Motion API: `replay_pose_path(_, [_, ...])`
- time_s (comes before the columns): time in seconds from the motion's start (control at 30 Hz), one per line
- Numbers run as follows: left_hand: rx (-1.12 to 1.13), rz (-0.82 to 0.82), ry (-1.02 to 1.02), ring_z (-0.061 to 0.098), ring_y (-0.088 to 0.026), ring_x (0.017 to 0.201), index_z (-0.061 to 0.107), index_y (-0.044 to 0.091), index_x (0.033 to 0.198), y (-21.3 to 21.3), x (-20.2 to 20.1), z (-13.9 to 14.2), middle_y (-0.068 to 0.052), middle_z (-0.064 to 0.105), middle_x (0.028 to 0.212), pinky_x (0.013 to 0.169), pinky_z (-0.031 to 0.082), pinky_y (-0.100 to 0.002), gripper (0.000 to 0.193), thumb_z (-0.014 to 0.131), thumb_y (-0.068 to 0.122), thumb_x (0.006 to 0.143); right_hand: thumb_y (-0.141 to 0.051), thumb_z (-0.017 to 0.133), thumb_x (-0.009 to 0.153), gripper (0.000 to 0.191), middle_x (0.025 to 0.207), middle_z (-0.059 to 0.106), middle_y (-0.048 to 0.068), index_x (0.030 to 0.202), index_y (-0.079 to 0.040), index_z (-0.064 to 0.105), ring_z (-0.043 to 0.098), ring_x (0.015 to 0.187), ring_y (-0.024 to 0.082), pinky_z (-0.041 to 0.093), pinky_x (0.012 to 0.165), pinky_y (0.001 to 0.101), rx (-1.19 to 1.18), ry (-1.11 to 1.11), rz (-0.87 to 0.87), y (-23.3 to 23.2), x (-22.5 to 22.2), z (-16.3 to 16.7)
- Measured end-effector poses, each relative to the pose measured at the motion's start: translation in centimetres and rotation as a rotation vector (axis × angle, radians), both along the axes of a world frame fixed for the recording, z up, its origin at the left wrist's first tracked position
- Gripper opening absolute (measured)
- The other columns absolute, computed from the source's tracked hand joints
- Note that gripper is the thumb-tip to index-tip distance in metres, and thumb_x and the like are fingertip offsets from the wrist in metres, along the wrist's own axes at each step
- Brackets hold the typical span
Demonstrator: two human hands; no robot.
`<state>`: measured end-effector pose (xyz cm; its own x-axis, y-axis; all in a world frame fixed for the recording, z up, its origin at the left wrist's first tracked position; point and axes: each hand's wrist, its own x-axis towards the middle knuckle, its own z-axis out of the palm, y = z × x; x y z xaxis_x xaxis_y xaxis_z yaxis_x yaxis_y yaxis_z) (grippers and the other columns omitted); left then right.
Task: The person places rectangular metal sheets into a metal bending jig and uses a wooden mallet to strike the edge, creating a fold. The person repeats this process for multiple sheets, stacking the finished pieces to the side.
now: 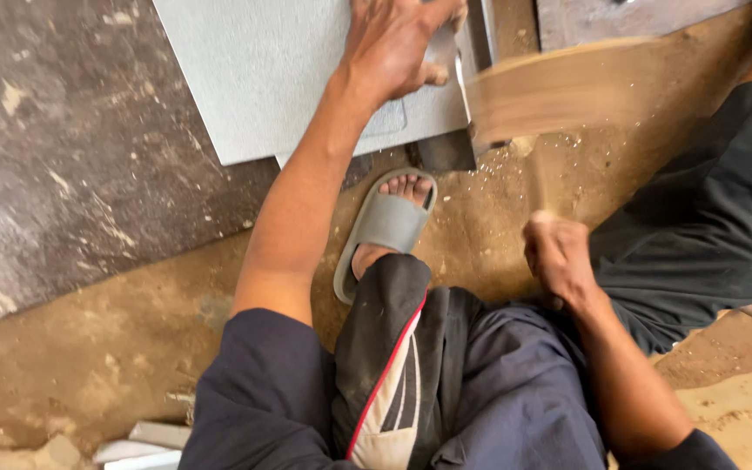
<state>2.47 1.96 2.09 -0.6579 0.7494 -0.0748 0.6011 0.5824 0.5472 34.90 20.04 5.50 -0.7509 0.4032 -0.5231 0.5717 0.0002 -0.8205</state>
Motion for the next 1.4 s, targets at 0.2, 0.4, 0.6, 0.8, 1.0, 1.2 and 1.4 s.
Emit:
replay_pose_path(0.2, [0.046, 0.030, 0.009, 0.048, -0.044, 0.133, 0.061, 0.026, 0.124, 0.1, 0.3, 0.4, -0.015, 0.055, 0.130, 0.104, 0.035, -0.079, 0.071, 0.096, 0.035, 0.064, -0.048, 0.041, 0.109, 0.054, 0.062, 0.046, 0.002, 0.075, -0.006, 0.049, 0.042, 0.047, 0.012, 0.035, 0.043, 0.0282, -0.417, -0.024, -0.131, 1.3, -0.6, -0.2])
replay_pose_path(0.4, [0.032, 0.035, 0.034, 0.035, -0.048, 0.139, 0.063, 0.030, 0.131, 0.0, 0.0, -0.4, -0.021, 0.038, 0.147, 0.107, 0.025, -0.084, 0.079, 0.097, 0.036, 0.060, -0.050, 0.044, 0.106, 0.055, 0.057, 0.043, 0.001, 0.071, -0.008, 0.047, 0.039, 0.042, 0.013, 0.032, 0.038, 0.0289, -0.425, -0.083, -0.136, 2.4, 0.0, -1.8])
replay_pose_path(0.6, [-0.047, 0.094, 0.044, 0.005, -0.057, 0.148, 0.066, 0.036, 0.128, 0.3, -0.5, 0.8, -0.032, 0.002, 0.162, 0.111, 0.013, -0.084, 0.083, 0.099, 0.040, 0.052, -0.043, 0.046, 0.102, 0.049, 0.054, 0.043, 0.004, 0.070, -0.006, 0.048, 0.039, 0.042, 0.015, 0.033, 0.038, 0.0317, -0.270, -0.427, 0.050, 3.8, -2.0, -2.8])
replay_pose_path(0.8, [-0.125, 0.134, -0.044, 0.002, -0.054, 0.150, 0.063, 0.040, 0.131, 0.8, -1.2, 1.9, -0.026, 0.000, 0.164, 0.115, 0.010, -0.082, 0.092, 0.098, 0.045, 0.047, -0.042, 0.045, 0.105, 0.050, 0.056, 0.045, 0.003, 0.071, -0.006, 0.051, 0.042, 0.043, 0.014, 0.034, 0.039, 0.0305, -0.156, -0.282, 0.049, 2.5, -9.7, -4.5])
replay_pose_path(1.0, [-0.111, 0.151, -0.049, 0.004, -0.052, 0.150, 0.065, 0.042, 0.129, 0.7, -0.9, 1.1, -0.024, 0.005, 0.165, 0.116, 0.010, -0.081, 0.090, 0.098, 0.046, 0.045, -0.047, 0.043, 0.107, 0.058, 0.054, 0.048, 0.005, 0.070, -0.004, 0.054, 0.045, 0.043, 0.015, 0.037, 0.039, 0.0316, 0.061, -0.181, 0.147, 1.9, -16.3, -4.4])
replay_pose_path(1.2, [-0.089, 0.142, -0.065, 0.004, -0.053, 0.149, 0.065, 0.041, 0.128, 0.6, -0.9, 0.8, -0.025, 0.003, 0.165, 0.116, 0.010, -0.079, 0.088, 0.098, 0.047, 0.046, -0.032, 0.040, 0.108, 0.044, 0.059, 0.054, 0.001, 0.077, -0.007, 0.059, 0.050, 0.044, 0.012, 0.039, 0.034, 0.0296, 0.519, 0.069, 0.228, 0.7, -19.3, 0.0])
replay_pose_path(1.4, [-0.117, 0.145, -0.084, 0.004, -0.053, 0.150, 0.064, 0.041, 0.129, 0.6, -1.1, 1.6, -0.025, 0.002, 0.165, 0.115, 0.011, -0.081, 0.090, 0.098, 0.047, 0.045, -0.025, 0.041, 0.116, 0.045, 0.077, 0.050, 0.007, 0.078, -0.002, 0.045, 0.046, 0.057, 0.013, 0.034, 0.044, 0.0302, 0.733, 0.777, 0.341, -0.1, -22.2, 2.4])
